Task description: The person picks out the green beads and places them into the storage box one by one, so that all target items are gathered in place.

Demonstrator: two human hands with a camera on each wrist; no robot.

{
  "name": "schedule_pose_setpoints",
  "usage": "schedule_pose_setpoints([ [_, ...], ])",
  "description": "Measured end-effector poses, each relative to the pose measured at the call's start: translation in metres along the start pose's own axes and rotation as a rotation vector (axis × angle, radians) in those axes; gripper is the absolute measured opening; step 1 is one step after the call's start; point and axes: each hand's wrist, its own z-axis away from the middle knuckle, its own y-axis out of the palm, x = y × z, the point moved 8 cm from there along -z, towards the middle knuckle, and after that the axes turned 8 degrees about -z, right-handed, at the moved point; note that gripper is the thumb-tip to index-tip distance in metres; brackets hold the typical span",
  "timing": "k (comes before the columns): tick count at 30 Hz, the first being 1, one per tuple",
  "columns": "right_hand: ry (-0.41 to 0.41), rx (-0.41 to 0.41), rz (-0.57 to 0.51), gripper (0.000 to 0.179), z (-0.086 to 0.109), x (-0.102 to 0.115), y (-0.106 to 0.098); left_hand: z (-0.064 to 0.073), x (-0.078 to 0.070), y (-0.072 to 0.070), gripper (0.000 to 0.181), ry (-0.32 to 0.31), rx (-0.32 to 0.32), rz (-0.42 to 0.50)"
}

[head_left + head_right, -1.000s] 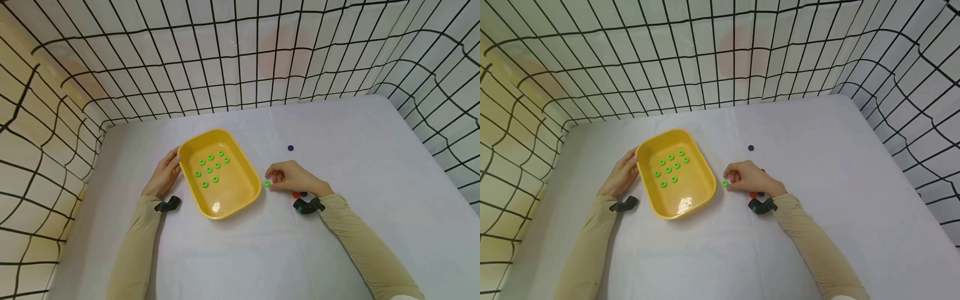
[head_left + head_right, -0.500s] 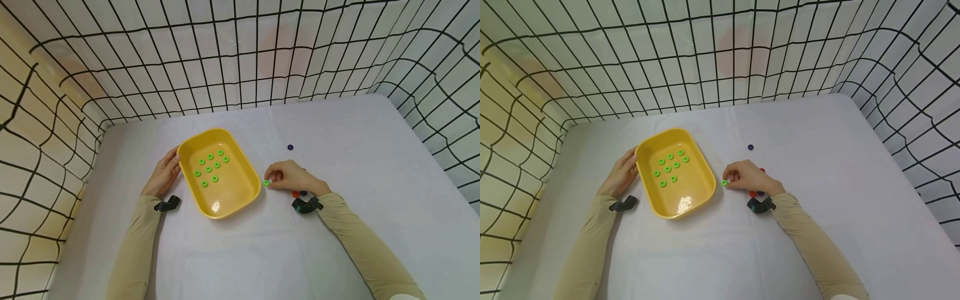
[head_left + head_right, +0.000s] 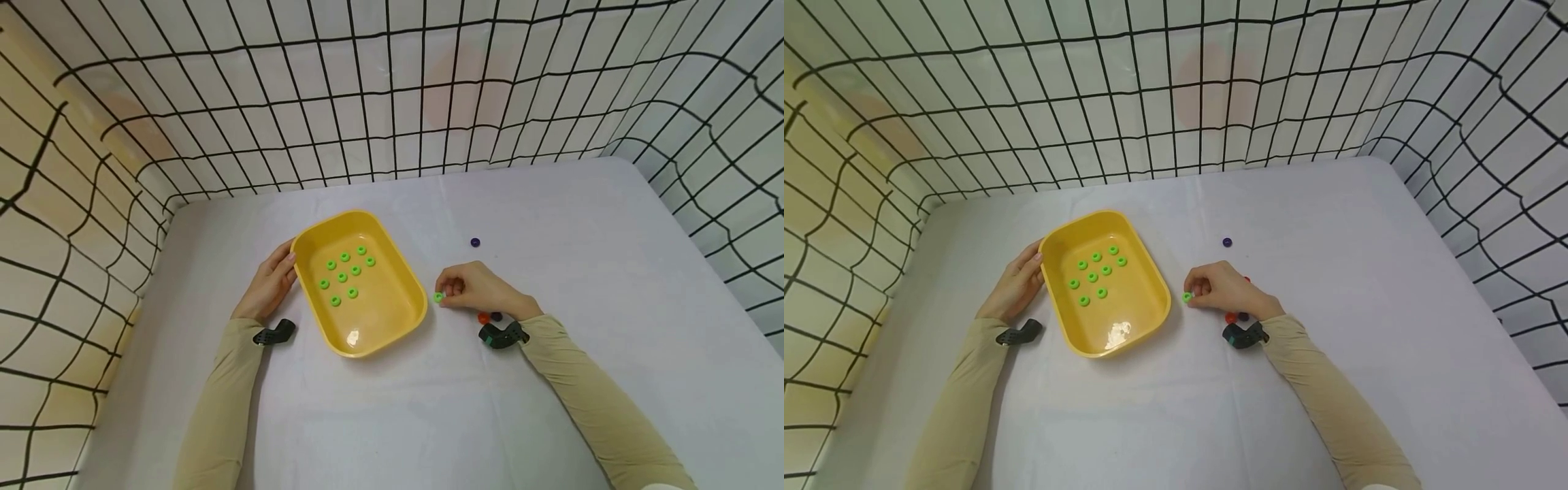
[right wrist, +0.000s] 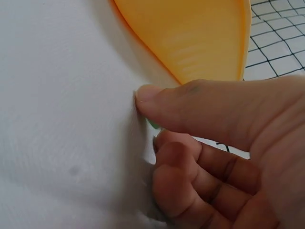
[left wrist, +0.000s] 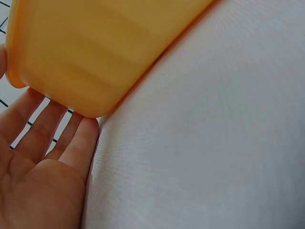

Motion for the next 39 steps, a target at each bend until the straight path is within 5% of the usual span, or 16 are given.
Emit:
schedule_pose_setpoints([
  [6, -0.014, -0.023, 0.046, 0.014, -0.004, 0.010, -0.016, 0.001, 0.001, -0.001, 0.060, 0.000, 0.000, -0.010],
  [16, -0.130, -0.016, 0.225, 0.013, -0.051, 0.089, -0.051, 0.000, -0.001, -0.001, 0.061, 0.011, 0.003, -0.017],
  [25, -0.148, 0.175, 0.405, 0.014, -0.107, 0.129, 0.002, 0.000, -0.003, 0.000, 0.059, 0.035, 0.013, -0.017],
  [32, -0.064, 0.312, 0.510, 0.012, -0.123, 0.118, 0.049, -0.002, -0.002, 0.003, 0.056, 0.036, 0.004, -0.010],
  [39, 0.023, 0.372, 0.567, 0.009, -0.125, 0.100, 0.070, -0.002, -0.002, 0.001, 0.056, 0.035, -0.008, 0.007],
])
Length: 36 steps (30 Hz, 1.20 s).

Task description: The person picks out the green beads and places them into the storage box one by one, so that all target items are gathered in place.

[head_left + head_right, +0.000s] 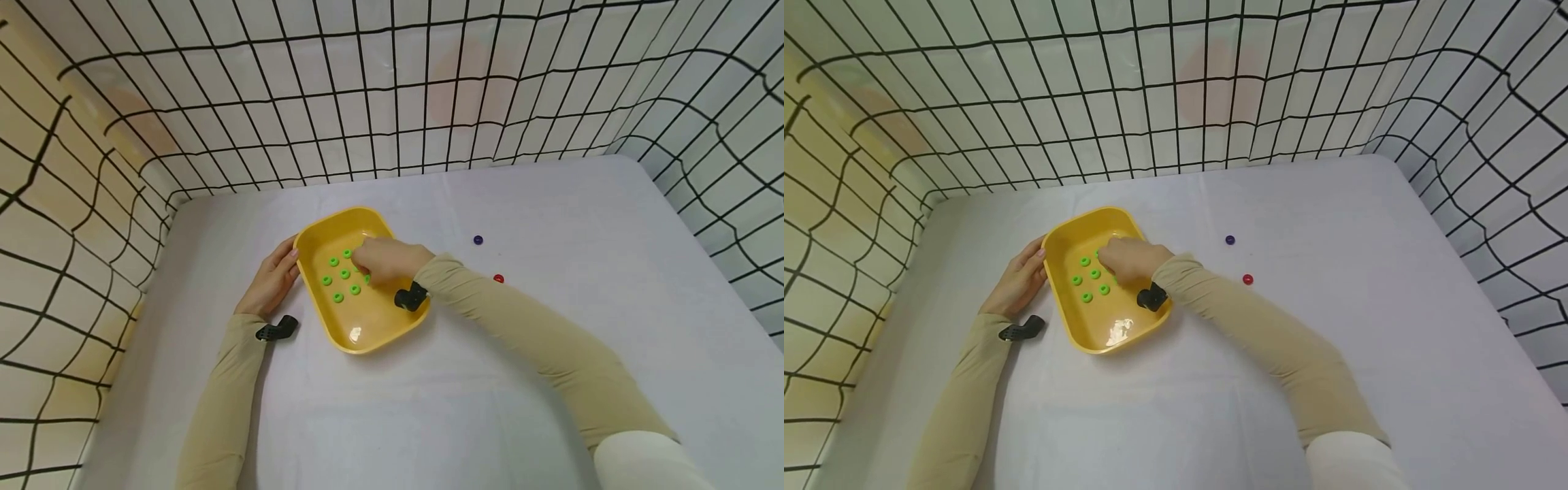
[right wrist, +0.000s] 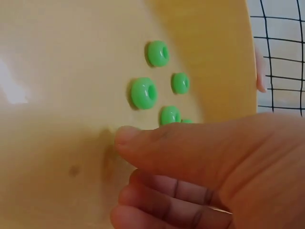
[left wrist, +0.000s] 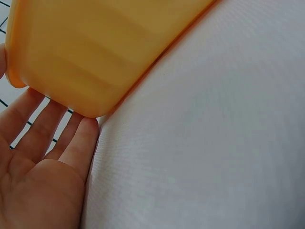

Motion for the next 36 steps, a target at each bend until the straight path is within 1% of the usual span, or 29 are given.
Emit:
schedule_pose_setpoints([
  [7, 0.023, 0.013, 0.027, 0.008, -0.001, -0.002, 0.005, -0.001, -0.001, 0.000, 0.057, 0.005, 0.008, -0.015],
  [13, 0.039, 0.026, 0.017, 0.008, 0.000, -0.003, 0.005, 0.000, -0.001, -0.001, 0.057, -0.002, 0.008, -0.020],
  [18, 0.029, 0.018, 0.013, 0.007, 0.001, -0.003, 0.006, 0.000, -0.001, 0.002, 0.058, 0.000, 0.012, -0.012],
  [22, 0.025, 0.012, 0.009, 0.005, 0.003, -0.005, 0.008, 0.000, 0.000, 0.003, 0.058, 0.016, 0.027, -0.006],
  [26, 0.019, 0.011, -0.005, 0.005, 0.003, -0.003, 0.009, 0.000, 0.001, 0.001, 0.057, 0.015, 0.022, -0.010],
  [30, 0.007, -0.002, -0.019, 0.008, 0.003, -0.002, 0.004, -0.001, -0.001, -0.001, 0.058, 0.025, 0.015, -0.006],
  [33, -0.028, -0.061, -0.065, 0.013, 0.008, -0.002, -0.007, -0.001, -0.003, 0.000, 0.057, 0.033, 0.019, 0.005],
  [35, -0.058, -0.133, -0.126, 0.017, 0.019, -0.004, -0.024, 0.000, -0.002, 0.000, 0.058, 0.028, 0.024, 0.004],
  [36, -0.079, -0.190, -0.155, 0.018, 0.028, -0.006, -0.035, 0.000, -0.001, 0.000, 0.058, 0.023, 0.025, 0.002],
])
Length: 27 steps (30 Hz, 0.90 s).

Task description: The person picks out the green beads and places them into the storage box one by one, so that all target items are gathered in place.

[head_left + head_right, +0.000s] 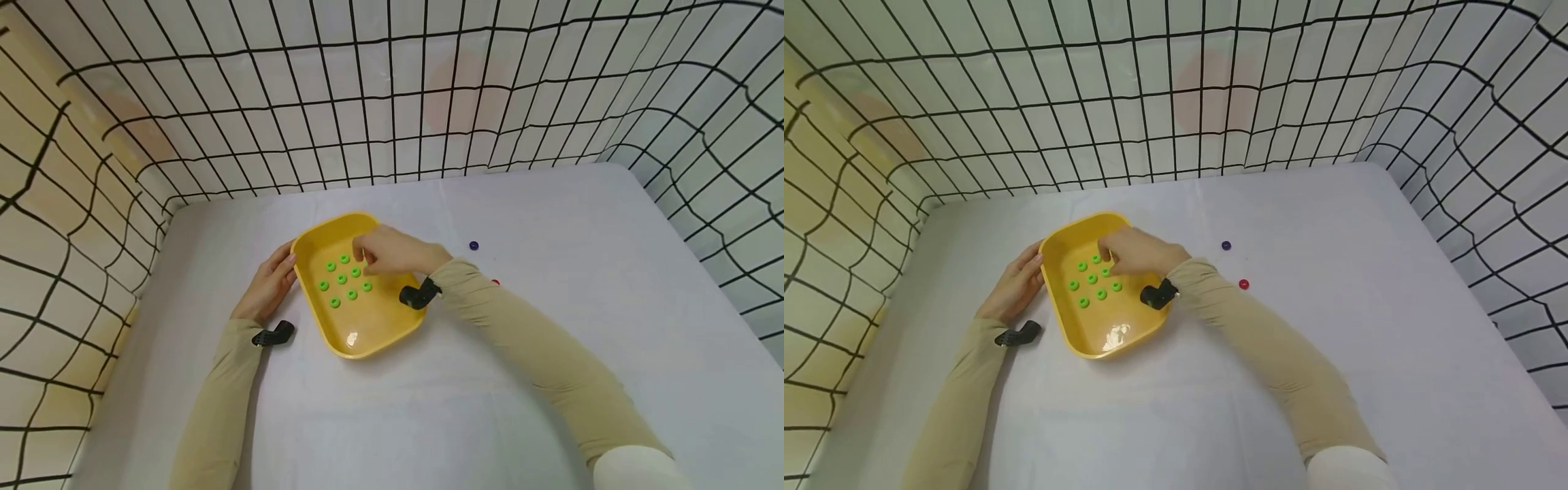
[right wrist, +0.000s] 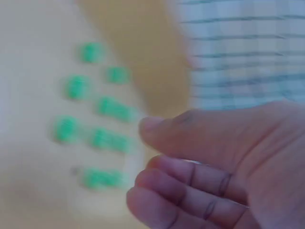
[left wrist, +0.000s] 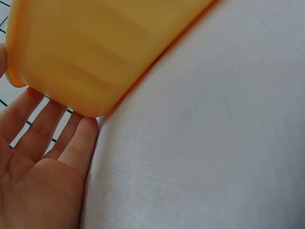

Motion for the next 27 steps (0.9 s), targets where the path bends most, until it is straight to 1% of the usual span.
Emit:
schedule_pose_setpoints([
  [2, -0.027, -0.135, -0.063, 0.019, 0.019, -0.001, -0.032, 0.000, 0.001, 0.000, 0.057, -0.012, -0.002, -0.013],
  [3, -0.021, -0.207, -0.090, 0.019, 0.031, -0.003, -0.049, 0.000, 0.002, 0.001, 0.057, -0.016, -0.001, -0.016],
  [6, -0.011, -0.429, -0.132, 0.015, 0.075, -0.011, -0.096, -0.001, 0.001, 0.000, 0.057, -0.021, -0.002, -0.034],
  [8, 0.023, -0.550, -0.139, 0.013, 0.105, -0.020, -0.116, -0.002, 0.000, -0.001, 0.058, -0.027, -0.002, -0.047],
  [10, 0.070, -0.634, -0.145, 0.013, 0.132, -0.032, -0.125, -0.002, -0.001, -0.002, 0.059, -0.038, 0.003, -0.065],
  [13, 0.148, -0.698, -0.181, 0.014, 0.162, -0.052, -0.122, -0.001, 0.000, -0.003, 0.060, -0.058, 0.008, -0.085],
  [15, 0.201, -0.705, -0.214, 0.015, 0.175, -0.067, -0.112, 0.001, 0.001, -0.003, 0.060, -0.064, 0.008, -0.092],
  [16, 0.214, -0.707, -0.229, 0.015, 0.180, -0.073, -0.106, 0.002, 0.002, -0.003, 0.060, -0.064, 0.006, -0.093],
  [21, 0.258, -0.683, -0.270, 0.018, 0.190, -0.100, -0.075, 0.002, 0.002, -0.002, 0.058, -0.048, -0.004, -0.075],
  [24, 0.283, -0.667, -0.308, 0.021, 0.194, -0.112, -0.058, 0.001, 0.001, 0.000, 0.057, -0.034, -0.001, -0.053],
  [27, 0.314, -0.655, -0.357, 0.022, 0.197, -0.123, -0.043, 0.001, 0.001, 0.001, 0.057, -0.032, 0.002, -0.045],
])
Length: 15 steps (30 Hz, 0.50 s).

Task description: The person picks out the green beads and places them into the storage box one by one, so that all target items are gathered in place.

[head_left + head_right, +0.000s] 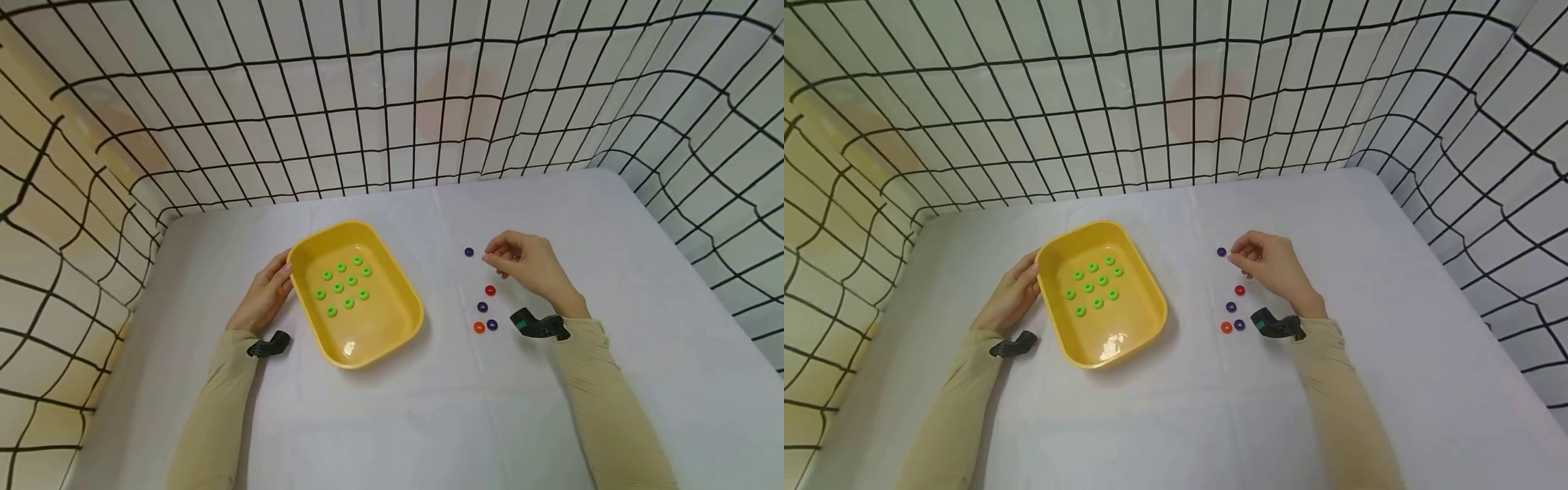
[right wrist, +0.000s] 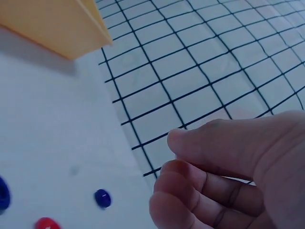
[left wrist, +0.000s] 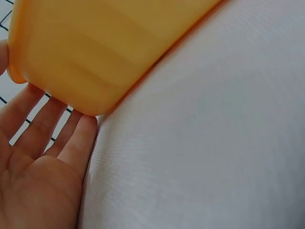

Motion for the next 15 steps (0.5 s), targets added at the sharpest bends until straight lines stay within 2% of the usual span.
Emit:
schedule_pose_setpoints([
  [6, 0.013, 0.008, -0.002, 0.018, 0.004, -0.020, 0.005, -0.005, 0.002, 0.003, 0.059, -0.013, 0.007, -0.017],
  [15, 0.018, 0.024, 0.018, 0.017, 0.002, -0.031, 0.015, -0.008, 0.003, 0.006, 0.060, -0.012, 0.032, -0.023],
])
